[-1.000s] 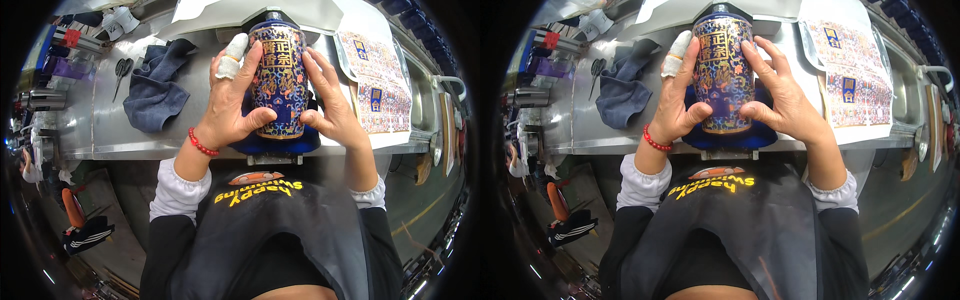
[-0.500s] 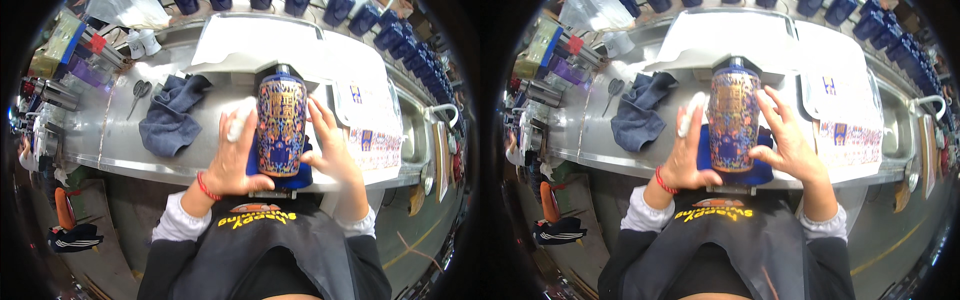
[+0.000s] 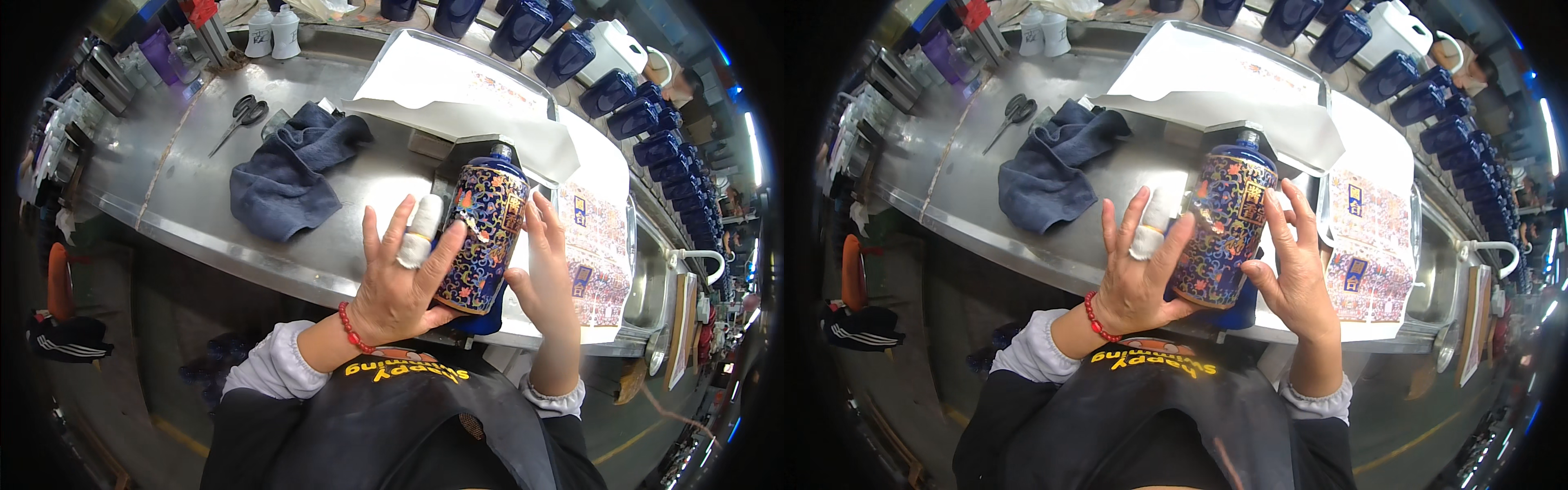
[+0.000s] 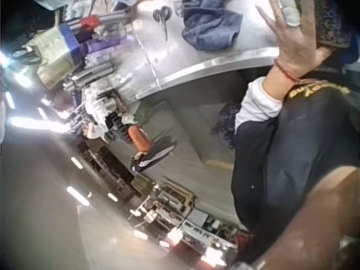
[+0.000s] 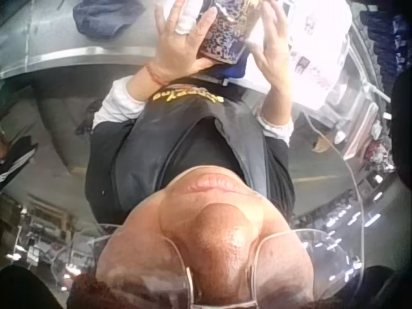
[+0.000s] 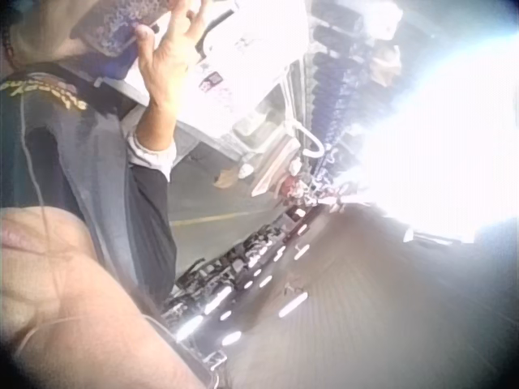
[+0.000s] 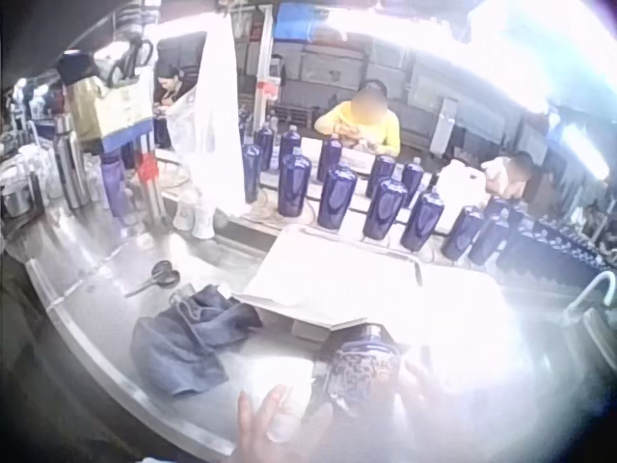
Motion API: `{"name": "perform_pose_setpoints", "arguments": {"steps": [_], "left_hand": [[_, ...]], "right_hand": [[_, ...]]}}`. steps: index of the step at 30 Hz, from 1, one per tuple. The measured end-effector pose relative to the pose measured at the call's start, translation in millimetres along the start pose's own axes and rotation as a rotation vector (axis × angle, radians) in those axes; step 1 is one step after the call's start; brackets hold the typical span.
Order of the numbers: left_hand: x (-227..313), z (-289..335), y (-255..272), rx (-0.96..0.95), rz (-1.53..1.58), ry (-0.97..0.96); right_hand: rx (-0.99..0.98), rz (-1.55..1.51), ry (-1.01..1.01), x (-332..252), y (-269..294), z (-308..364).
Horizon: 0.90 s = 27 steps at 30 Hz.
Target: The person applies a decorative sticker to a blue ceramic bottle, smoothing it with a green tool and rotating the bottle to ensure full adhesion. The person then picks up another bottle from the floor and repeats the process.
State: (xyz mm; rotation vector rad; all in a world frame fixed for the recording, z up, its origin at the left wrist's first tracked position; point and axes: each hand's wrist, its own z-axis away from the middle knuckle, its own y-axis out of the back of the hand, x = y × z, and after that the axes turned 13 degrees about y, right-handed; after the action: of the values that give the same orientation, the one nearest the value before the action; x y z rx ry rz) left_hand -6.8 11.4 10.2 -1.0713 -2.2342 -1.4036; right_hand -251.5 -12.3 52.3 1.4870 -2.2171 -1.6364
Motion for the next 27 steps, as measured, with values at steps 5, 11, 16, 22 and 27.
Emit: {"name": "perform_pose_setpoints", "arguments": {"steps": [5, 11, 16, 22, 27], "left_hand": [[-3.0, 6.0, -3.7, -0.223, 0.069, 0.206], [-6.5, -3.6, 11.0, -0.171, -0.132, 0.039], [0.2, -6.4, 15.1, -0.219, -0.064, 0.060], [7.2, -18.6, 13.3, -0.141, 0.091, -0.014], [17.2, -31.3, 2.4, -0.178, 0.067, 0.081]], "right_hand": [[-0.063, 0.056, -0.022, -7.0, 6.8, -7.2], [-0.094, 0.117, -0.016, -5.9, 10.1, -14.6], [-0.136, 0.078, -0.087, -10.4, 9.9, -18.3], [-0.103, 0.029, -0.103, -10.5, 4.2, -21.2], [-0.097, 0.034, -0.114, -5.2, 1.1, -22.0]]}}
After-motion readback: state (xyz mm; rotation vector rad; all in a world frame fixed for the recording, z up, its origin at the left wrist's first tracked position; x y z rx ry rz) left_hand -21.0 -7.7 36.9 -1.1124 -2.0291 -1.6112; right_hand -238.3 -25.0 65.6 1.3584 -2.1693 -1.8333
